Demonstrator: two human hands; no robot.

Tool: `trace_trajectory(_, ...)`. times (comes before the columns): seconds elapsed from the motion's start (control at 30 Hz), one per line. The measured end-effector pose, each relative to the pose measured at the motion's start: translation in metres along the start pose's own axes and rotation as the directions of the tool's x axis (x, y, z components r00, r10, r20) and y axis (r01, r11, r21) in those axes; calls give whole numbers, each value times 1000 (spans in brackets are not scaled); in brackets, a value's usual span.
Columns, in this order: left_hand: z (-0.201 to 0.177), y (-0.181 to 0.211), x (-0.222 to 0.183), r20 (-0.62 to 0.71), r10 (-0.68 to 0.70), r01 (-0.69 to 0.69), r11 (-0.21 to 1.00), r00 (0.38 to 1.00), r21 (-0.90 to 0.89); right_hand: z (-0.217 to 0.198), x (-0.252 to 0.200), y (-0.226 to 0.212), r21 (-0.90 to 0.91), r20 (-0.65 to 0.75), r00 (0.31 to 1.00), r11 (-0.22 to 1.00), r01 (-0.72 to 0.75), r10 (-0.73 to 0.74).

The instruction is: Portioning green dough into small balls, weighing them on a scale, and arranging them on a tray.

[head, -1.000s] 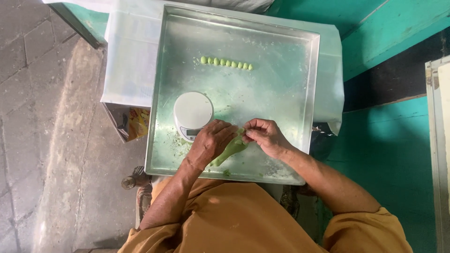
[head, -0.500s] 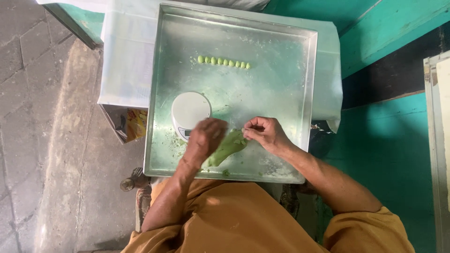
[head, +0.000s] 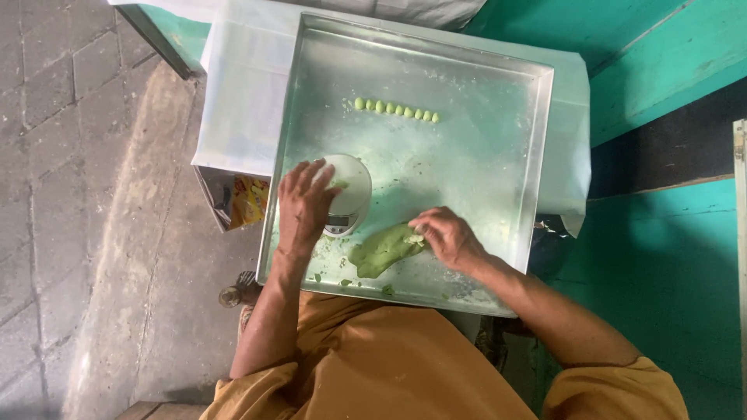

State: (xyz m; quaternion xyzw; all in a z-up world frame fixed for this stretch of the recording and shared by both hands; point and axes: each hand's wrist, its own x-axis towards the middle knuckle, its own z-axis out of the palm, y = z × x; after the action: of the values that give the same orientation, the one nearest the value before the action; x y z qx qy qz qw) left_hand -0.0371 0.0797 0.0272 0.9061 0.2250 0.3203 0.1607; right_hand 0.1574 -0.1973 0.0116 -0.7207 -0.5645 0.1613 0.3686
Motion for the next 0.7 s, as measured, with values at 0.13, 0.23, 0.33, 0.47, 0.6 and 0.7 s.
trace_trajectory(0.13, -27, 3, 3, 84, -148, 152, 987, 985, -55, -36, 18, -33, 51, -91, 990, 993, -103, 108)
trace_trajectory(0.23, -13, 1, 0, 148, -128, 123, 992, 981, 39, -46, 20, -43, 27, -130, 985, 993, -112, 114)
trace_trajectory(0.33, 16, -9, -4, 141, -45, 31, 995, 989, 100, -43, 19, -42, 5, -166, 983, 997, -75, 74)
trace_trajectory(0.47, 89, -16, -34, 196, 90, -30, 957, 977, -290, -40, 22, -52, -35, -218, 971, 995, 89, -95)
trace_trajectory(0.6, 28, 93, -23, 254, -1, 158, 784, 967, -600, -41, 20, -70, 32, -216, 969, 991, 131, -121)
trace_trajectory(0.7, 23, 110, -24, 273, 39, 168, 703, 961, -691, -52, 24, -93, 150, -206, 976, 983, 107, -75)
